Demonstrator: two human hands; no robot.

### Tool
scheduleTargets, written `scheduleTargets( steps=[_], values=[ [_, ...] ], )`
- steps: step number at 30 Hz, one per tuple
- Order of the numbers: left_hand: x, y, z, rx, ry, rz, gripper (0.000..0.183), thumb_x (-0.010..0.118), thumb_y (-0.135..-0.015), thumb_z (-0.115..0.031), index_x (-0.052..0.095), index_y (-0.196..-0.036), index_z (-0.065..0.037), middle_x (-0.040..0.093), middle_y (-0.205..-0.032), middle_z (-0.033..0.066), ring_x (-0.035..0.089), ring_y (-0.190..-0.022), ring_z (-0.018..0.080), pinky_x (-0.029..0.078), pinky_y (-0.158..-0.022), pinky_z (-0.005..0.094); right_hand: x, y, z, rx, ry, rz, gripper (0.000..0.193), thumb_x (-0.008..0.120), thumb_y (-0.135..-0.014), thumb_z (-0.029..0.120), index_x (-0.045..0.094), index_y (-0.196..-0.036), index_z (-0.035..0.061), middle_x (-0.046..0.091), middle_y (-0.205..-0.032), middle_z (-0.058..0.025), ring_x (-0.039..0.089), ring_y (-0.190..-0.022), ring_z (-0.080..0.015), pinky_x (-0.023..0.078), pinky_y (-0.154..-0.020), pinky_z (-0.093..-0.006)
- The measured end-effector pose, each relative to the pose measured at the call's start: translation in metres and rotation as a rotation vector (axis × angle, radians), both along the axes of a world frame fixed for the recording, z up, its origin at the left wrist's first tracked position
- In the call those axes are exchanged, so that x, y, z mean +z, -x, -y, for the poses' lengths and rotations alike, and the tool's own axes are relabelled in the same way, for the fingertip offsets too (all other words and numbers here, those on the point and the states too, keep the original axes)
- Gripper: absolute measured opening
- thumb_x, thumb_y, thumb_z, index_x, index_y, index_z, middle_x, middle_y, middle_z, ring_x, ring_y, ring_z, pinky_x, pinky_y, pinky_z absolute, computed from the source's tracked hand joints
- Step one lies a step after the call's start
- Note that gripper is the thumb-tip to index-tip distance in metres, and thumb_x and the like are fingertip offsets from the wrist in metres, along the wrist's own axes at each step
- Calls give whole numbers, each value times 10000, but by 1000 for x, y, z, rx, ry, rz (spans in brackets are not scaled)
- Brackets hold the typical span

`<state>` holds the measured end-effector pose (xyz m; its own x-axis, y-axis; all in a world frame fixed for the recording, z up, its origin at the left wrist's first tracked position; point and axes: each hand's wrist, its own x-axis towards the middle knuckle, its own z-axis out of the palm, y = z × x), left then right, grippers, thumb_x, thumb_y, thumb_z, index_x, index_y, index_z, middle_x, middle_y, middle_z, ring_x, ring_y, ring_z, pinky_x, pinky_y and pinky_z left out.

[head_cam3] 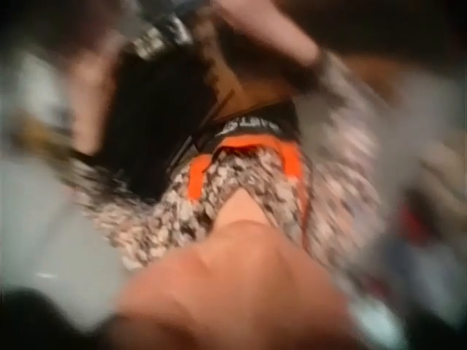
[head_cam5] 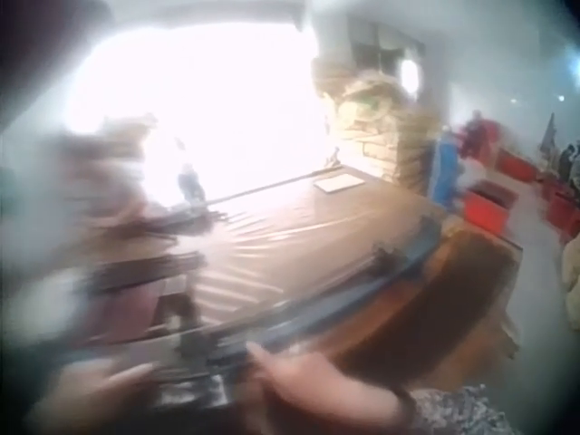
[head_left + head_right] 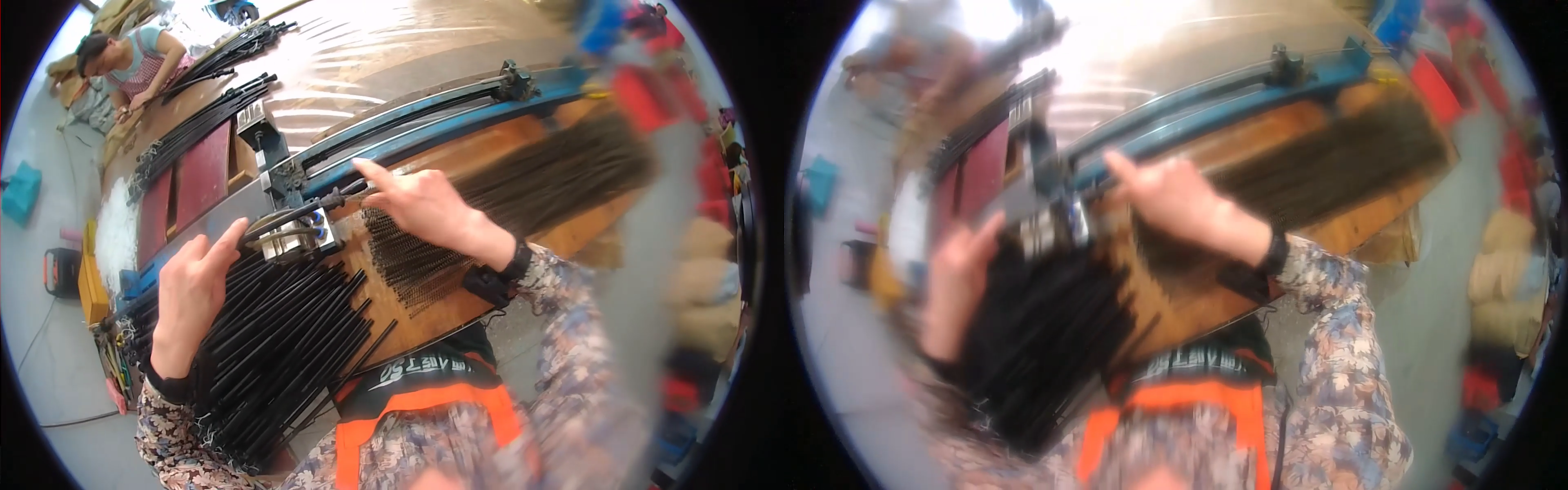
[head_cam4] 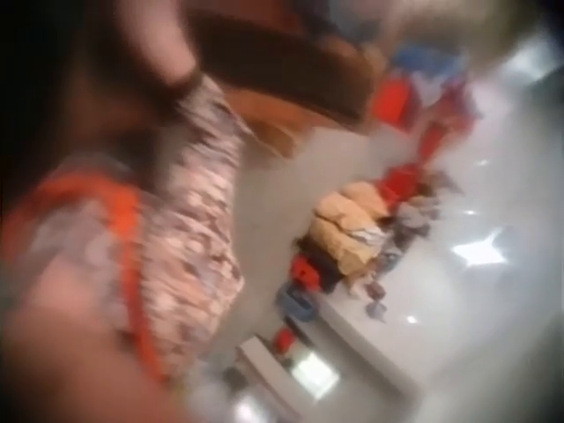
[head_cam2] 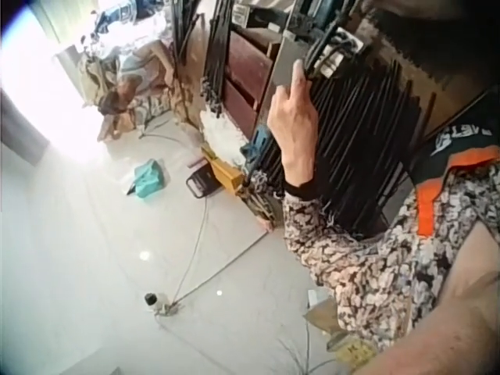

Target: The person picks up a black rod, slides a metal spring onto it, and places the assembly into a machine to be processed. They then remove the finished piece and set it onto a pile with others.

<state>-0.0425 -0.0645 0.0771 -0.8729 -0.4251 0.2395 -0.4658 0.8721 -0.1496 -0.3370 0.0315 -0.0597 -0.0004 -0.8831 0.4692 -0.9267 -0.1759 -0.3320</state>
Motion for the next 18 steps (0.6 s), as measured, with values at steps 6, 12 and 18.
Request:
scheduleTargets(
  steps=[6, 12, 18],
  values=[
    [-13, 24, -32, -48, 69, 100, 513, 590, -831, 27, 593, -1331, -88, 467, -771, 101, 515, -730, 268, 433, -667, 399, -25, 7, -14, 366, 423, 259, 691, 791, -795, 381, 588, -1332, -5, 705, -868, -93, 686, -728, -198, 557, -599, -300],
    [-9, 49, -27, -137, -93, 64, 479, 568, -781, 79, 623, -1239, -51, 526, -797, 100, 542, -741, 284, 463, -668, 401, -15, -6, 3, 240, 622, 232, 511, 577, -1002, 359, 586, -1308, -51, 597, -725, -25, 510, -560, -123, 428, -472, -281],
    [45, -28, 26, 386, 151, -171, 225, 577, -964, -12, 615, -1185, -14, 637, -934, 199, 632, -892, 371, 499, -780, 415, -65, 83, 7, -61, 297, 311, 206, 617, -945, 31, 660, -1147, 31, 694, -908, -99, 673, -816, -218, 540, -712, -350]
  ],
)
